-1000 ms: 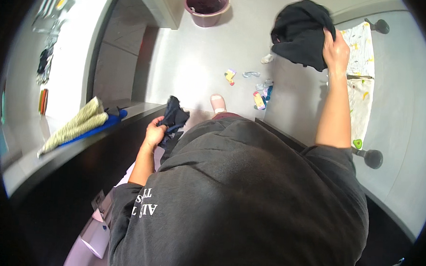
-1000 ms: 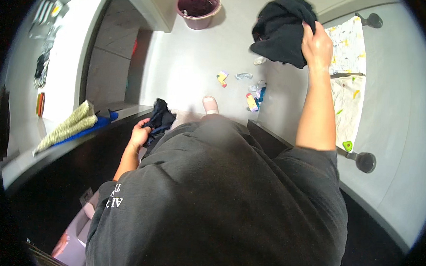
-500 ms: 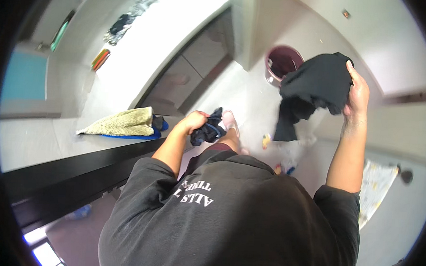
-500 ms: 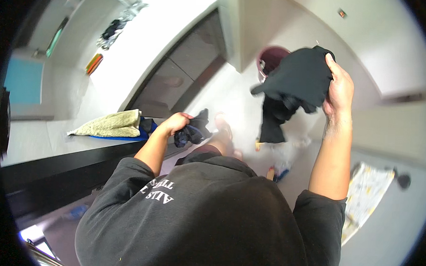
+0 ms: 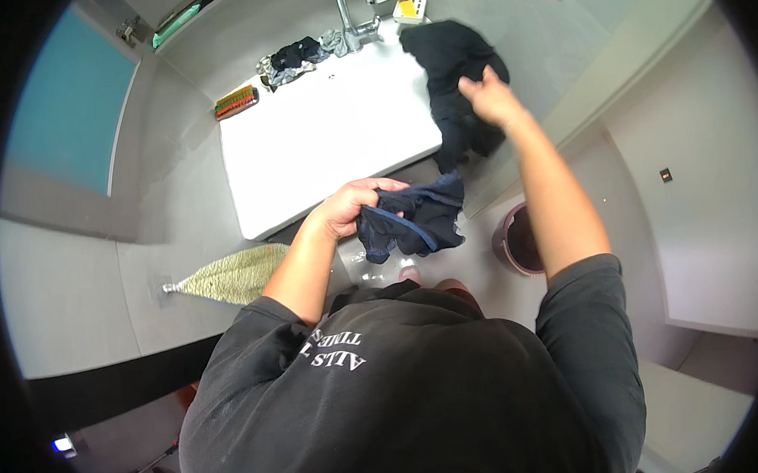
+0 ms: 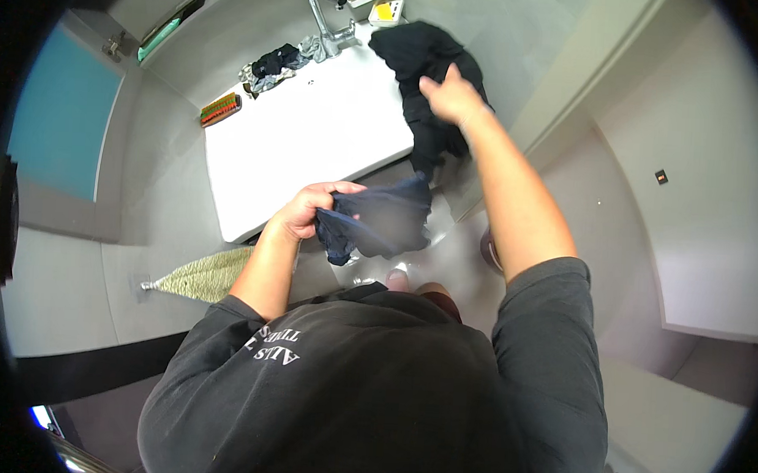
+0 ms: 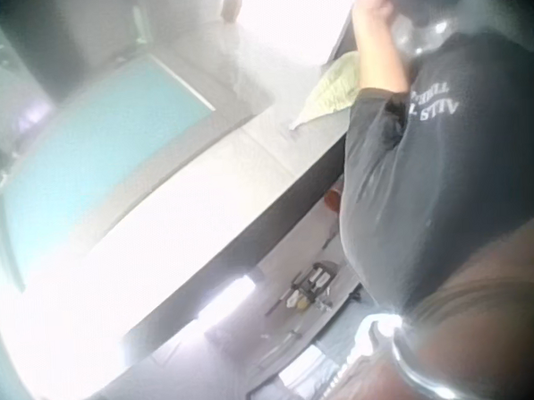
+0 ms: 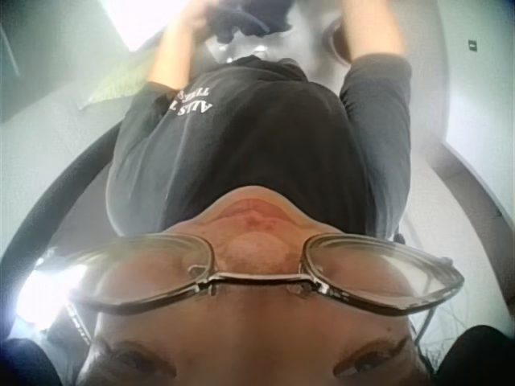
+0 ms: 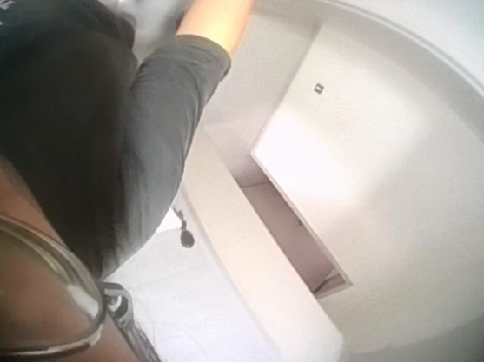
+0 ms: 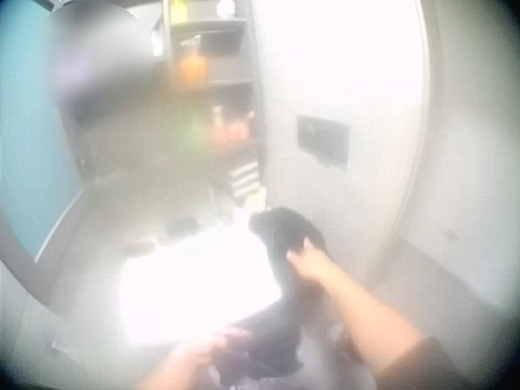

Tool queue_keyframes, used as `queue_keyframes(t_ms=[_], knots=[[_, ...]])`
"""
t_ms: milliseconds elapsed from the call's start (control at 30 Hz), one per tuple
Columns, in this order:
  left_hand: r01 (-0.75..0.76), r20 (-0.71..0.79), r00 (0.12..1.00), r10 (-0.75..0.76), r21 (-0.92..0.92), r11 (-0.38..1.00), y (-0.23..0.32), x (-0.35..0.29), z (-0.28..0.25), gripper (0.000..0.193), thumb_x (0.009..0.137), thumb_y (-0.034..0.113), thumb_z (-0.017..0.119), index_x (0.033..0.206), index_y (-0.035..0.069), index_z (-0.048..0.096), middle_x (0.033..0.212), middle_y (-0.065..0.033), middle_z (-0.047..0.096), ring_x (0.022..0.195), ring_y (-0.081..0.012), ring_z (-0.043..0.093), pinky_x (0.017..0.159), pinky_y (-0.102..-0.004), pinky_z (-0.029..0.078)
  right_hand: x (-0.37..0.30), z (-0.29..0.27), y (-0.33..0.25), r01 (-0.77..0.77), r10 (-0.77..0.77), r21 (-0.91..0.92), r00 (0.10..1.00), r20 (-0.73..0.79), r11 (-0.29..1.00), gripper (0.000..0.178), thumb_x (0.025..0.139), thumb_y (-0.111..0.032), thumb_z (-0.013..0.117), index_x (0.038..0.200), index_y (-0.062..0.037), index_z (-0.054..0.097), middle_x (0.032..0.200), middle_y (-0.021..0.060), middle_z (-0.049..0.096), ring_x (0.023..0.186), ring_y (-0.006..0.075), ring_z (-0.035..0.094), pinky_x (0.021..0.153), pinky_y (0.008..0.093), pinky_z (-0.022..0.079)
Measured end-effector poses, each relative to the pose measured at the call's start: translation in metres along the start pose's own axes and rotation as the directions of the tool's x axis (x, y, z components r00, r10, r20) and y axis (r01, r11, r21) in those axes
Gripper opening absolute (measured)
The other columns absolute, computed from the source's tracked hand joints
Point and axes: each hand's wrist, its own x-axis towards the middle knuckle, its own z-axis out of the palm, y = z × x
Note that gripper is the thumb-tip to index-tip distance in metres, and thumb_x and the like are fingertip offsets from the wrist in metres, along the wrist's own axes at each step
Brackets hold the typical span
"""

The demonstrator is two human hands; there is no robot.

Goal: The person hand washes a dark garment in a white sink, scrubbing and rinsing it under running water. They wring out the item, briefly move to a nearby washing machine, then return to the sink to continue washing and wringing the cloth.

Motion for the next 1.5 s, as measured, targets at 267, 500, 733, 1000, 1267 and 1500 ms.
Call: queue_keyframes(t_ms=[267,500,733,1000,1267,1500], knots=[[-0.457,-0.281,0.888,0.364,-0.442,0.772,0.072,0.042,-0.108,0.060,0.075,0.013,0.043,0.132,-0.008,0.050,0.108,-0.0201,0.064,0.097,-0.0253,0.065,0.088,-0.0359,0.055,0.012,0.114,-0.040,-0.142,-0.457,0.510,0.290,0.841,0.849,0.073,0.083,-0.036,0.076,0.144,-0.0126,0.045,0.123,0.0071,0.064,0.103,0.0173,0.061,0.090,0.0352,0.049],[0.336,-0.843,0.204,0.497,0.537,0.773,0.102,0.118,-0.180,0.063,0.083,0.036,0.064,0.134,0.001,0.051,0.114,-0.0235,0.062,0.107,-0.0339,0.062,0.094,-0.0396,0.049,0.171,0.200,-0.049,0.177,-0.208,0.111,0.784,0.585,0.978,0.053,0.084,-0.032,0.069,0.127,-0.0020,0.058,0.119,0.0177,0.065,0.109,0.0333,0.063,0.096,0.0393,0.048],[0.790,-0.779,0.570,0.261,0.607,0.085,0.049,0.198,-0.184,0.104,0.075,0.064,0.065,0.156,0.017,0.019,0.162,-0.0186,0.002,0.149,-0.0386,0.004,0.115,-0.0584,0.020,0.144,0.278,-0.037,0.695,-0.389,-0.270,0.633,0.669,0.666,0.080,0.092,-0.051,0.054,0.153,-0.0091,0.024,0.160,0.0191,0.010,0.148,0.0369,0.007,0.117,0.0554,0.014],[0.767,-0.772,0.636,0.019,0.634,0.103,0.027,0.222,-0.233,0.105,0.076,0.049,0.063,0.157,0.020,0.003,0.162,-0.0141,-0.011,0.148,-0.0363,0.010,0.118,-0.0482,0.023,0.182,0.313,-0.012,0.517,-0.101,-0.337,0.647,0.756,0.786,0.080,0.092,-0.061,0.048,0.150,-0.0071,0.032,0.158,0.0202,0.019,0.147,0.0344,0.015,0.119,0.0433,0.016],[0.610,-0.831,0.443,0.336,0.554,0.566,0.041,0.224,-0.237,0.072,0.081,0.015,0.067,0.147,0.015,0.040,0.150,-0.0161,0.025,0.135,-0.0369,0.036,0.110,-0.0450,0.036,0.259,0.342,0.058,0.124,0.254,-0.477,0.717,0.649,0.870,0.055,0.090,-0.040,0.053,0.126,0.0014,0.054,0.137,0.0221,0.045,0.126,0.0341,0.044,0.104,0.0426,0.036],[-0.392,-0.777,0.615,-0.132,-0.447,0.805,0.031,0.241,-0.253,0.087,0.080,0.072,0.056,0.144,0.014,0.044,0.141,-0.0097,0.047,0.129,-0.0283,0.042,0.106,-0.0436,0.036,0.172,0.366,-0.012,0.238,-0.065,-0.170,0.739,0.670,0.956,0.045,0.088,-0.033,0.058,0.112,0.0047,0.063,0.120,0.0258,0.061,0.109,0.0359,0.061,0.090,0.0425,0.049]])
